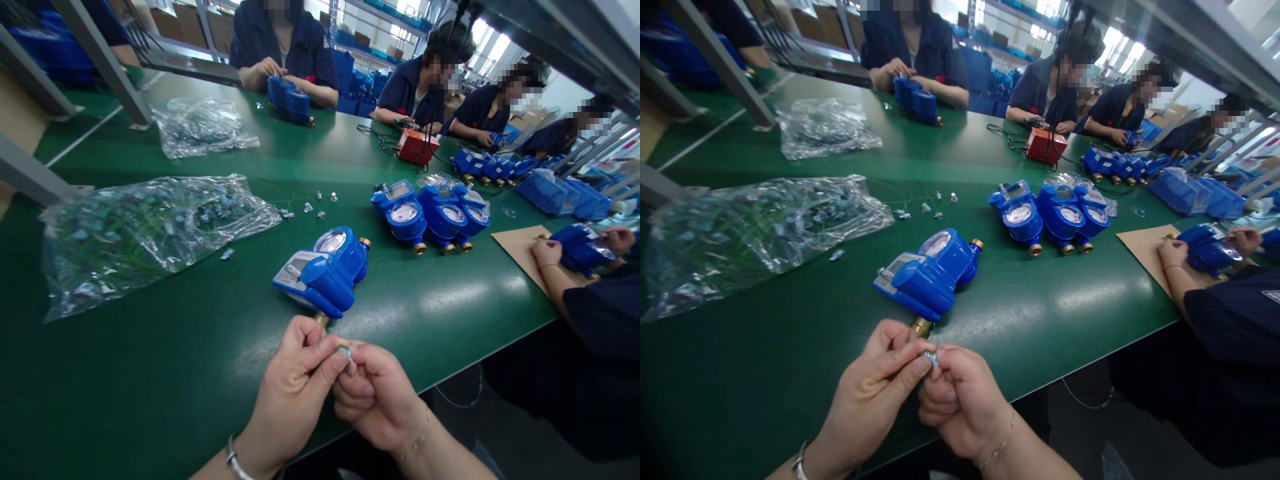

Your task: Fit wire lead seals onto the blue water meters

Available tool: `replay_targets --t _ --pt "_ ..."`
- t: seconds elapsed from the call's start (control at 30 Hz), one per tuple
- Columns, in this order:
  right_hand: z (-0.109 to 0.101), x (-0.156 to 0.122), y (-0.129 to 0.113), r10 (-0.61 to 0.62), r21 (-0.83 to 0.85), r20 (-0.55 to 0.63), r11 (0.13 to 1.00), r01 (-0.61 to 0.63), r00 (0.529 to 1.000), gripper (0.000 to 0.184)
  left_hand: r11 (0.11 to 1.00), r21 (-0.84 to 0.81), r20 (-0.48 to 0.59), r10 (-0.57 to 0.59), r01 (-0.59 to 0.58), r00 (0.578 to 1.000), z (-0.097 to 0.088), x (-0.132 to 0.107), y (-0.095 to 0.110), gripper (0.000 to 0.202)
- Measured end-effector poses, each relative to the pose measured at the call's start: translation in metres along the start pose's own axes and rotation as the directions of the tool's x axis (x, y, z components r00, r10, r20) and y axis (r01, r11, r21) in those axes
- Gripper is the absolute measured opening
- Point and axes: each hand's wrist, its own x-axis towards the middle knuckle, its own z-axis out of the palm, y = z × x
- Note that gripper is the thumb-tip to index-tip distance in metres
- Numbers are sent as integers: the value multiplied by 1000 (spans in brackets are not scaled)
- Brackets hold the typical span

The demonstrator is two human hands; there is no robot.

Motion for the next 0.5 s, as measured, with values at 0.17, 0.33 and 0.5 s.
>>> replay_targets --t 0.17,0.33,0.5 --pt "-9 -5 6 -458 -801 -10 536 267 889 24 998 59 -53 -31 35 998 -10 -6 -4 20" --pt "-15 -9 8 -548 -950 295 -78 304 783 21 966 235 190 -157 110 969 -7 -4 1 40" --pt "-15 -10 3 -574 -944 316 -111 310 755 21 969 226 203 -145 98 968 2 3 6 36"
